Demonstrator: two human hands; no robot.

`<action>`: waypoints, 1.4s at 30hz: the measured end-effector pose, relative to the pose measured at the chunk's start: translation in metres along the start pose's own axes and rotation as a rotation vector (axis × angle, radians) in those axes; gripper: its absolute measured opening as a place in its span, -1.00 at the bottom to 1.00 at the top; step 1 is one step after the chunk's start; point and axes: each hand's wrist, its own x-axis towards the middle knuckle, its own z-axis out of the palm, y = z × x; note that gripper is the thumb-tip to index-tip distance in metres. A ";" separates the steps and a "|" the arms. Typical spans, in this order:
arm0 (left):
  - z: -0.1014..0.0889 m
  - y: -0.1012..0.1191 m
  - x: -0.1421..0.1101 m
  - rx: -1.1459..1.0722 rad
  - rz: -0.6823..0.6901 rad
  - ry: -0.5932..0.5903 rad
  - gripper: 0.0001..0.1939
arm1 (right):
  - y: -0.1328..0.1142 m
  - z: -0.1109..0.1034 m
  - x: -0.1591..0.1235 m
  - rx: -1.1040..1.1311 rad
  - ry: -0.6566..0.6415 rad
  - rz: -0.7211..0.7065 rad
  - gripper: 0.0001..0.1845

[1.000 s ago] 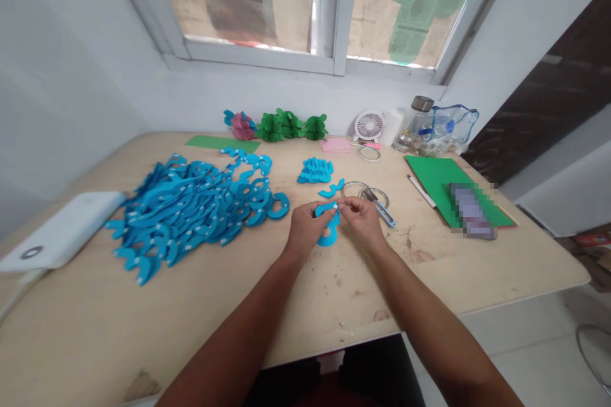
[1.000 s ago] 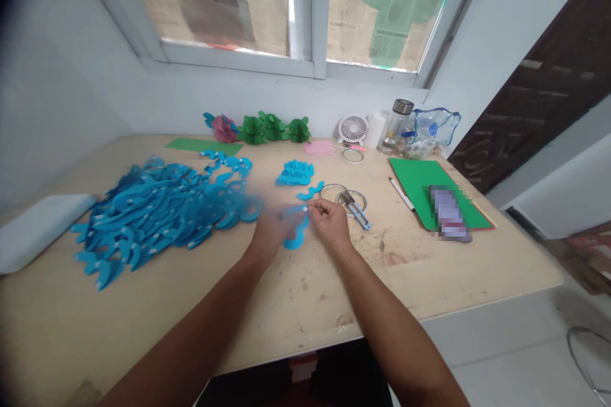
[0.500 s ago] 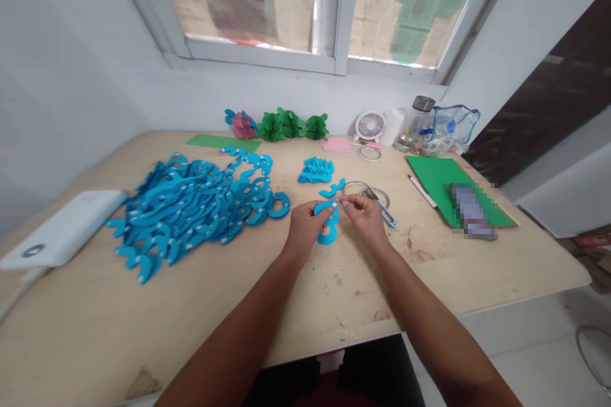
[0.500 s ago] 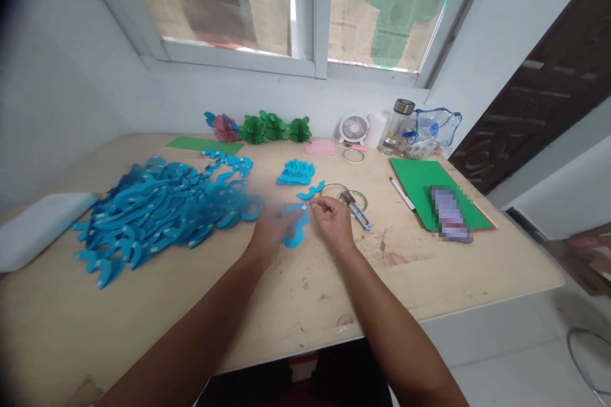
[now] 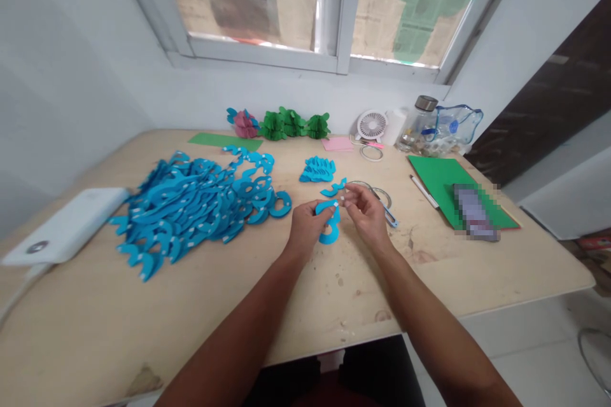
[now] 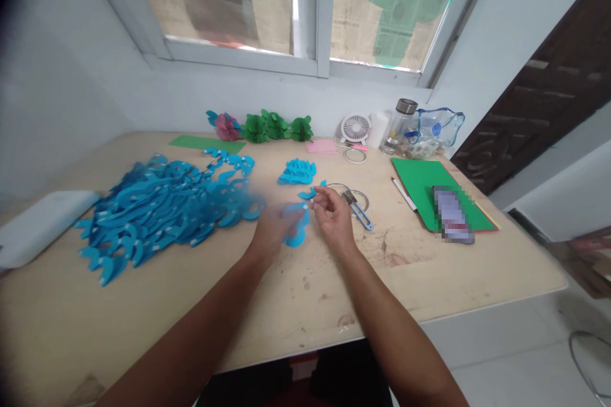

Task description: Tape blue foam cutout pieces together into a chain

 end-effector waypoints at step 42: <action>0.000 -0.004 0.003 0.052 0.038 0.048 -0.81 | -0.007 0.006 -0.006 -0.261 0.011 -0.140 -0.59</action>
